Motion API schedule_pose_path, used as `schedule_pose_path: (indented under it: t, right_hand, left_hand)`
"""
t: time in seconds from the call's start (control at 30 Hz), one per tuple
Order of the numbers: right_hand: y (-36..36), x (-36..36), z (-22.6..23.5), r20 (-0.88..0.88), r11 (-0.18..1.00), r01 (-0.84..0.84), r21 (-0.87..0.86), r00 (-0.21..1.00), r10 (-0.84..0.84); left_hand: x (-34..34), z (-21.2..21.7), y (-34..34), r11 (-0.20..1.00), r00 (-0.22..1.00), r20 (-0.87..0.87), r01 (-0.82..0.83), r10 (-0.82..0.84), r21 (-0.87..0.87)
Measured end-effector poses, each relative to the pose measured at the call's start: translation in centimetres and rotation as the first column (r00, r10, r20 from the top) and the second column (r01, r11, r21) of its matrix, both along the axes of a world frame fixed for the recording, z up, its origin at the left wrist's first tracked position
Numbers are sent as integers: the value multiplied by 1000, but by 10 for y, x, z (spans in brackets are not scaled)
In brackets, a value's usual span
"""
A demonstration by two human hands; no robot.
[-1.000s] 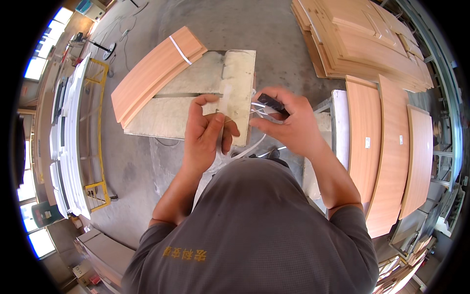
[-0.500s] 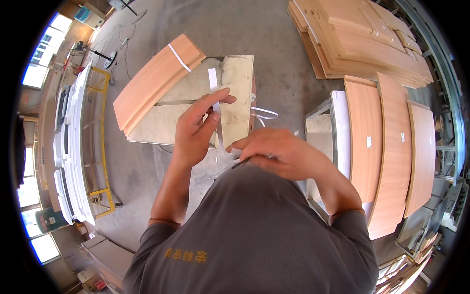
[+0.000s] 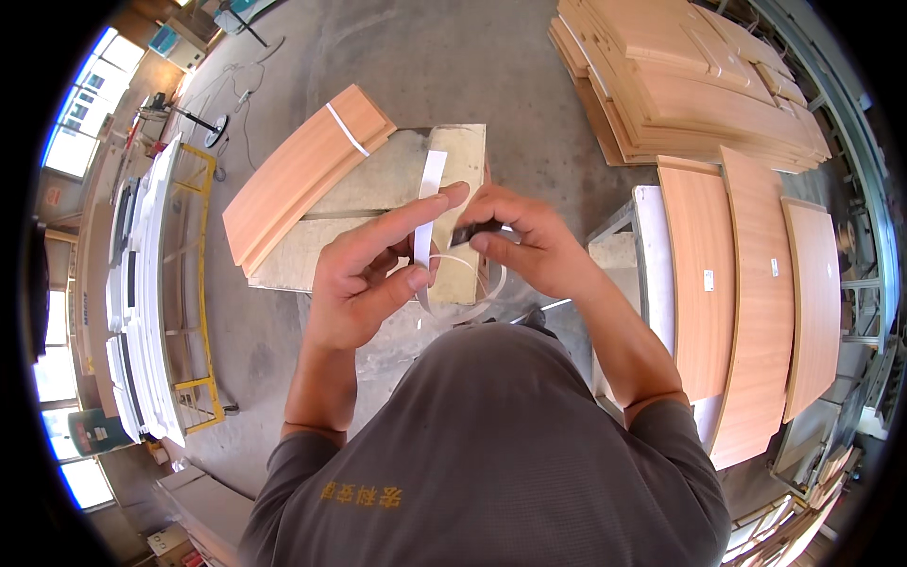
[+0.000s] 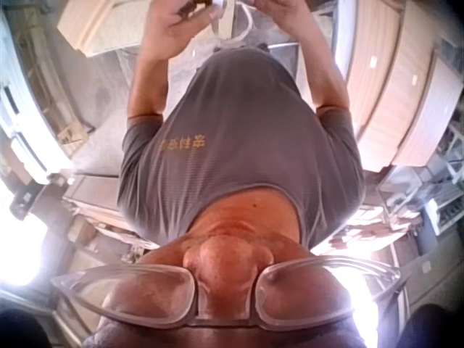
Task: The person bundles wooden panels with white plastic straps in a workshop. They place panels on a workbench, wrap straps around them, cut excess strap length with a utility knife, and secure the bundles before stacking them.
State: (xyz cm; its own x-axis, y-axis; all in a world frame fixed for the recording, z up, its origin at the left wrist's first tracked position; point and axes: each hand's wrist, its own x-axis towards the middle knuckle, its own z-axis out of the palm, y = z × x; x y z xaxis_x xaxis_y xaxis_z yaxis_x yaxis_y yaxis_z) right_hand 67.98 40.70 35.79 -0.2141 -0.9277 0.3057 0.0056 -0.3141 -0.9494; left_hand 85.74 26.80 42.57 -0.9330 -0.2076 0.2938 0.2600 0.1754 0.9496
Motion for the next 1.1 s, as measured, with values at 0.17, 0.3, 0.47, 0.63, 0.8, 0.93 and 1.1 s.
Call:
schedule_pose_path:
  t: [0.17, 0.3, 0.47, 0.63, 0.8, 0.93, 1.1]
  right_hand:
    - [4, 5, 12, 12, 963, -260, 70, 966, 260]
    - [3, 12, 21, 97, 950, -279, 137, 959, 267]
    - [5, 21, 18, 125, 955, -177, 236, 981, 150]
    - [1, 30, 27, -25, 971, -48, 236, 998, 56]
    - [-2, 36, 24, -171, 946, 97, 310, 984, -45]
    - [-8, 52, 15, -83, 951, 210, 228, 977, -196]
    - [-14, 63, 5, -148, 947, 279, 157, 955, -257]
  left_hand:
    - [6, 1, -7, 996, 992, 109, 77, -71, -53]
    - [3, -13, 1, 999, 999, -20, 39, -40, -34]
    - [4, -14, 16, 880, 989, 17, -137, 146, 454]
    - [9, -45, -2, 924, 991, 5, -129, 137, 360]
    - [11, -43, 7, 897, 977, 28, -204, 210, 392]
    - [6, -48, 22, 847, 976, -39, -167, 216, 505]
    - [1, -59, 32, 812, 895, 47, -423, 443, 401]
